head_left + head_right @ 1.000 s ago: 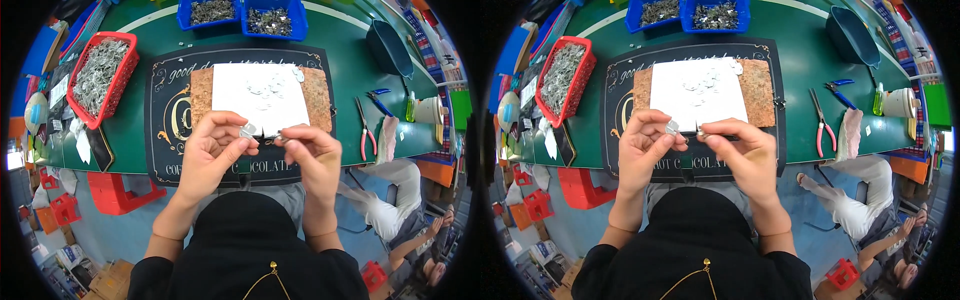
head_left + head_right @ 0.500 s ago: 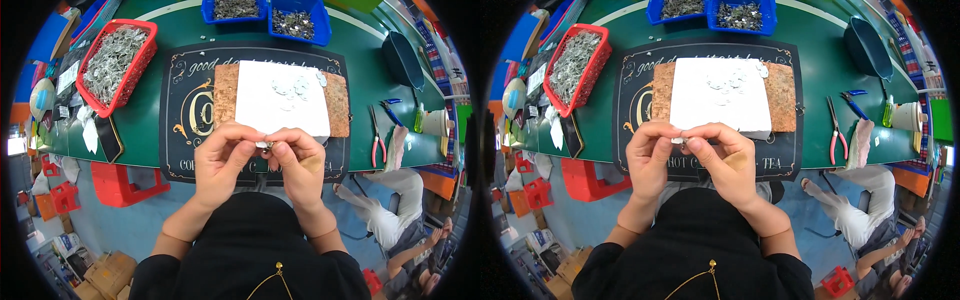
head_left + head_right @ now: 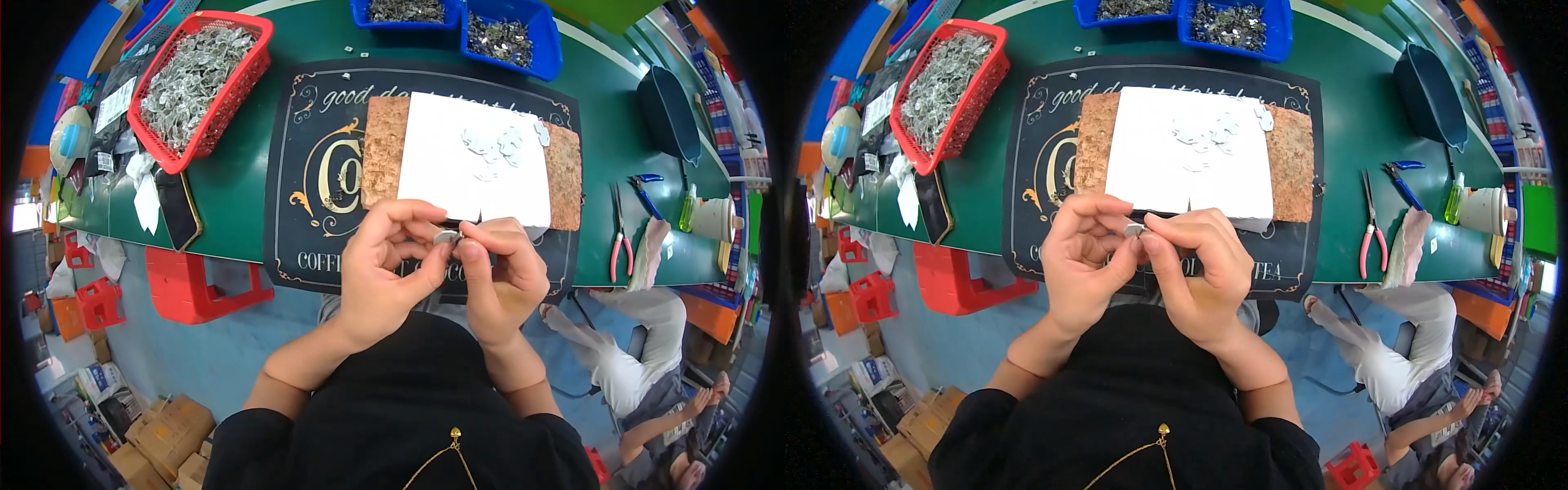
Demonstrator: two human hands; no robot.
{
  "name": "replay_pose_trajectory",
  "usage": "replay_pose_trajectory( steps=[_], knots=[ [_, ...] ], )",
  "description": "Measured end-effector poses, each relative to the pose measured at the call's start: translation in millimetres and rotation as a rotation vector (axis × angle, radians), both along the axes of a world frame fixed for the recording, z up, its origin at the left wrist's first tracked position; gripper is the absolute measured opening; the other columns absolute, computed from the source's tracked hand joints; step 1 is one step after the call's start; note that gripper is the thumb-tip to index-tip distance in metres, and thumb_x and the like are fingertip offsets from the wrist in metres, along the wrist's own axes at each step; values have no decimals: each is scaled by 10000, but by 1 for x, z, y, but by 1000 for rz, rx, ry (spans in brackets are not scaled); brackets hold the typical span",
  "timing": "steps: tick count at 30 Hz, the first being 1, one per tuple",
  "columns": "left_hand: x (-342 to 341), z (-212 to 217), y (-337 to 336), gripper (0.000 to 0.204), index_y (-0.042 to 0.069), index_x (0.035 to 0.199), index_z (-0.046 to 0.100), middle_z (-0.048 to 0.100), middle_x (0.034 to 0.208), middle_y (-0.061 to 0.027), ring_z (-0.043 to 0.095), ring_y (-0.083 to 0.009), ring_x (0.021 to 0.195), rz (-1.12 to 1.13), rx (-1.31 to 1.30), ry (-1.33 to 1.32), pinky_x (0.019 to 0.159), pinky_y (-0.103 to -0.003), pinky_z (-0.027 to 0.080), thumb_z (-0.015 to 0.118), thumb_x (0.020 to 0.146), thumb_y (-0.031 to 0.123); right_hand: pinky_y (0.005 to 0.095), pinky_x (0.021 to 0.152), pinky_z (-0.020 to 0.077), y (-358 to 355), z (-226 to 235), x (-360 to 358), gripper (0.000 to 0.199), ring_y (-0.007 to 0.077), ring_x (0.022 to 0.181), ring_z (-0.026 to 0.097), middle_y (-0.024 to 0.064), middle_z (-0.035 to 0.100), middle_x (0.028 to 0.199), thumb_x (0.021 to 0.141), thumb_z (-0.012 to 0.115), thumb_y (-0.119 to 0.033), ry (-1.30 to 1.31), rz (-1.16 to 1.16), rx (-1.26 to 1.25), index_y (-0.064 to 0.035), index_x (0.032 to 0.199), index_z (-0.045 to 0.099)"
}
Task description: Manually assemble small metal pins into a rectangular component base at a factory workstation.
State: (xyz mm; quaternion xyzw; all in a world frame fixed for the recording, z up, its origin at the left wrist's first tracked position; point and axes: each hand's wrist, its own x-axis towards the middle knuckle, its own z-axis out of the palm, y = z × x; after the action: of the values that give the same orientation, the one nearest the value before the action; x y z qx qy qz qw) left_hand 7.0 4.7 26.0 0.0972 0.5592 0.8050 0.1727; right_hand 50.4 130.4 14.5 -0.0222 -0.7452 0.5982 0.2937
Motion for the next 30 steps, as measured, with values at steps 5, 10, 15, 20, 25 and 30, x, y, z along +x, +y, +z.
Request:
replay_pose_trajectory(
  steps=[5,10,15,20,25,30],
  knots=[
    [-1,3,-2,231,-45,1031,585,593,1005,-80,609,-114,910,-5,-106,164,776,-230,546,622,812,-107,275,583,449,0,-2,-4,130,209,657,586,100,644,751,754,714,29,63,-41,142,12,870,658],
    [-2,3,-2,289,-58,1076,590,568,1021,-97,609,-138,933,-9,-157,295,793,-233,549,609,798,-134,288,580,453,0,-7,-5,139,228,645,585,98,638,734,736,729,25,114,-121,301,9,853,656],
    [0,3,-3,301,-59,1087,606,560,1029,-106,607,-140,914,-34,-163,355,787,-236,549,603,795,-132,301,563,456,-3,-11,-3,141,224,620,578,90,631,723,732,740,17,155,-194,297,9,848,661],
    [-2,1,-4,288,-56,1083,615,572,997,-104,605,-136,885,-20,-175,428,755,-229,541,601,802,-118,297,558,457,-4,-12,-6,153,216,607,575,85,630,721,729,752,8,208,-217,363,7,856,665],
    [-2,0,-6,290,-50,1076,627,584,972,-105,604,-137,867,-27,-228,532,723,-224,527,601,796,-118,292,552,460,-4,-9,-1,167,207,597,572,79,631,716,728,756,3,240,-228,455,8,874,675],
    [-4,0,-9,259,-46,1016,629,591,927,-102,585,-139,821,6,-229,528,714,-234,503,585,775,-131,297,572,466,-6,-9,-1,224,205,593,572,83,640,722,725,746,14,254,-202,480,22,937,676]
  ],
)
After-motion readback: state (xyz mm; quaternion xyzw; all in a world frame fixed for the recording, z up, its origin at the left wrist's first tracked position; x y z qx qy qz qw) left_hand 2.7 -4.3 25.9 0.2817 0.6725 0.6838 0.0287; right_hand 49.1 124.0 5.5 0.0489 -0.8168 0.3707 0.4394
